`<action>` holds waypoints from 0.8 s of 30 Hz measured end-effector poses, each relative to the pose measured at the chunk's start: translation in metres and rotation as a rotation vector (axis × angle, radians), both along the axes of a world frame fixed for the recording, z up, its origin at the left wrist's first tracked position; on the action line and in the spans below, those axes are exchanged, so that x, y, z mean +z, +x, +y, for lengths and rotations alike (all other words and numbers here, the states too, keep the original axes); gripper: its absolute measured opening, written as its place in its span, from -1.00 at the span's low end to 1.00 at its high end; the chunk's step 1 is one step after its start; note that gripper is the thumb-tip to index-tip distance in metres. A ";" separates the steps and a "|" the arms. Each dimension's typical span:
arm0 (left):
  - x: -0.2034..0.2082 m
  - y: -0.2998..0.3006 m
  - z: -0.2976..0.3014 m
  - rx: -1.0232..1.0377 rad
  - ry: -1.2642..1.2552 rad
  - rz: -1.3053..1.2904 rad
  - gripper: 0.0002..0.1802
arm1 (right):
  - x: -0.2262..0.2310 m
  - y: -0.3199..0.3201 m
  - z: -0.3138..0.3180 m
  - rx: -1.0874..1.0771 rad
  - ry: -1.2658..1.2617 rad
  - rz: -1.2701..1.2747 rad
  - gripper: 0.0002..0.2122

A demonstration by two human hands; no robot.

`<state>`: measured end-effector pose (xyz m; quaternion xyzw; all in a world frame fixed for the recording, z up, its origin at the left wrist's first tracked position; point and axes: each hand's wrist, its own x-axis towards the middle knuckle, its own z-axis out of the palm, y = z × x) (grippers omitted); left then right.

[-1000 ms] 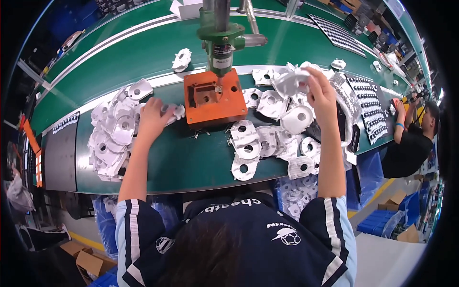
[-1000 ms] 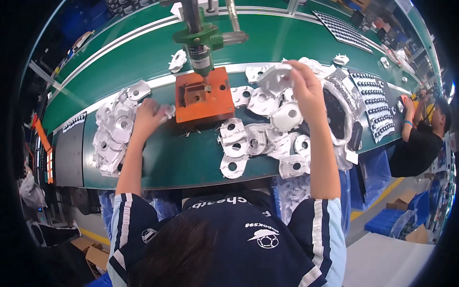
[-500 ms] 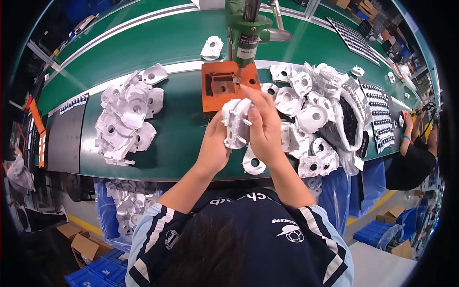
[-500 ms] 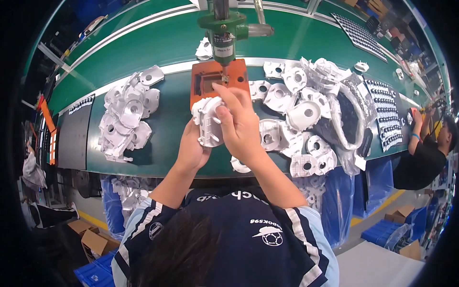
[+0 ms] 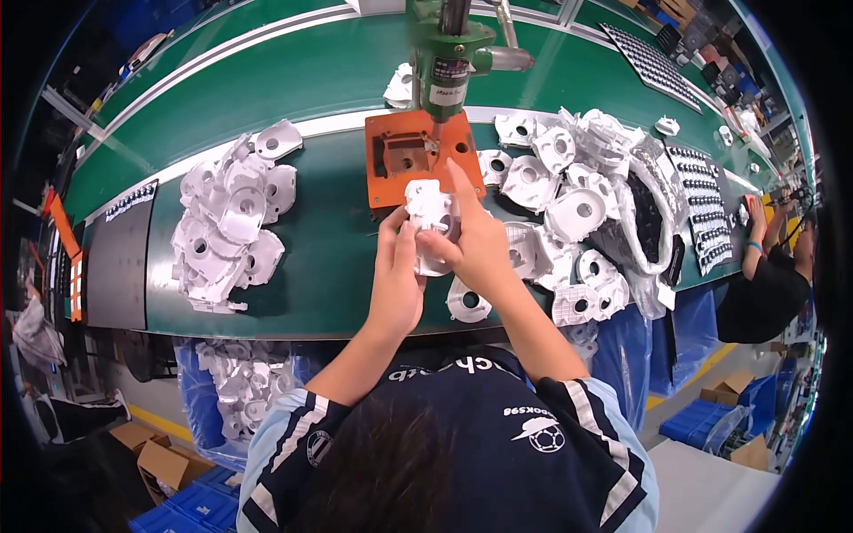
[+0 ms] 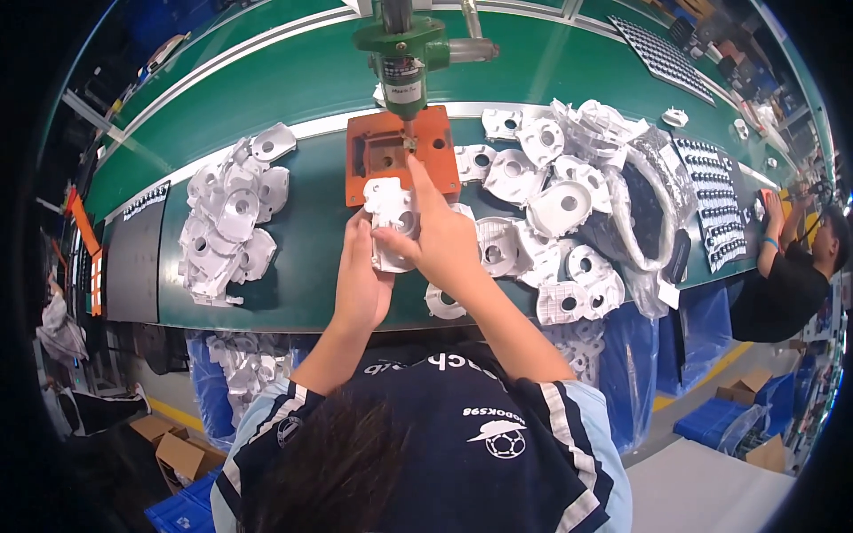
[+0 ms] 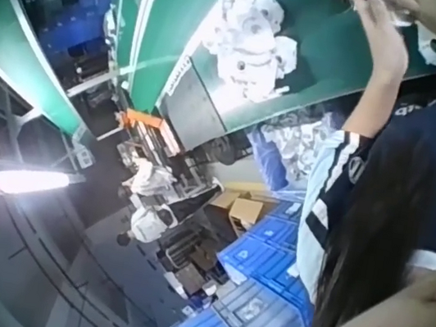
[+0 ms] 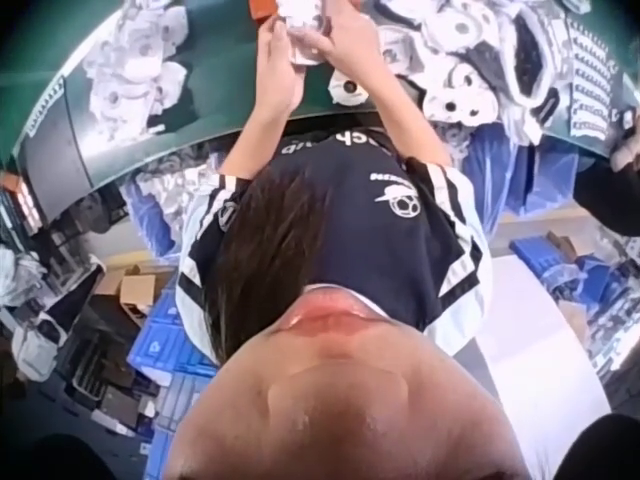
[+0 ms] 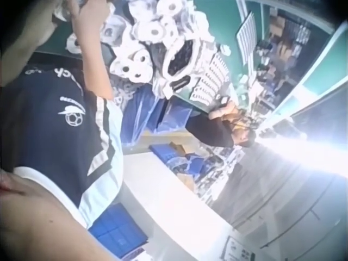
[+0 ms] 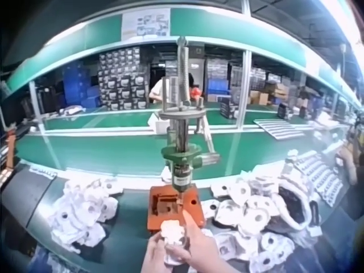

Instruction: Assembling white plastic components using a manual press tool on an assembly line.

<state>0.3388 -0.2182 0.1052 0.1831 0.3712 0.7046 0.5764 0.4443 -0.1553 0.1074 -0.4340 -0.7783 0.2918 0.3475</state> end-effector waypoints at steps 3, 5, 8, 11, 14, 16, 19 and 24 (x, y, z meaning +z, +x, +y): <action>-0.015 -0.016 -0.004 -0.066 0.157 0.147 -0.62 | 0.000 0.006 0.003 0.074 -0.071 0.094 -0.21; -0.015 -0.019 -0.004 -0.070 0.288 0.304 -0.55 | -0.002 0.006 0.009 0.139 -0.142 0.169 -0.21; -0.002 -0.009 0.000 -0.003 0.310 0.421 -0.60 | -0.004 0.012 0.014 0.272 0.005 0.264 -0.23; -0.018 -0.024 0.001 -0.114 0.292 0.843 -0.73 | -0.004 0.022 0.015 0.315 -0.113 0.297 -0.29; -0.022 -0.036 0.013 -0.048 0.304 0.940 -0.80 | 0.001 0.039 0.018 0.425 -0.518 0.403 -0.48; -0.013 -0.042 0.018 -0.075 0.301 0.968 -0.78 | -0.002 0.054 0.022 0.233 -0.405 0.363 -0.62; 0.006 -0.057 0.033 0.032 0.370 1.421 -0.79 | -0.027 0.082 0.042 0.058 -0.336 0.380 -0.74; -0.011 -0.089 0.083 0.176 0.610 1.990 -0.80 | 0.000 0.087 0.060 0.032 -0.284 0.403 -0.83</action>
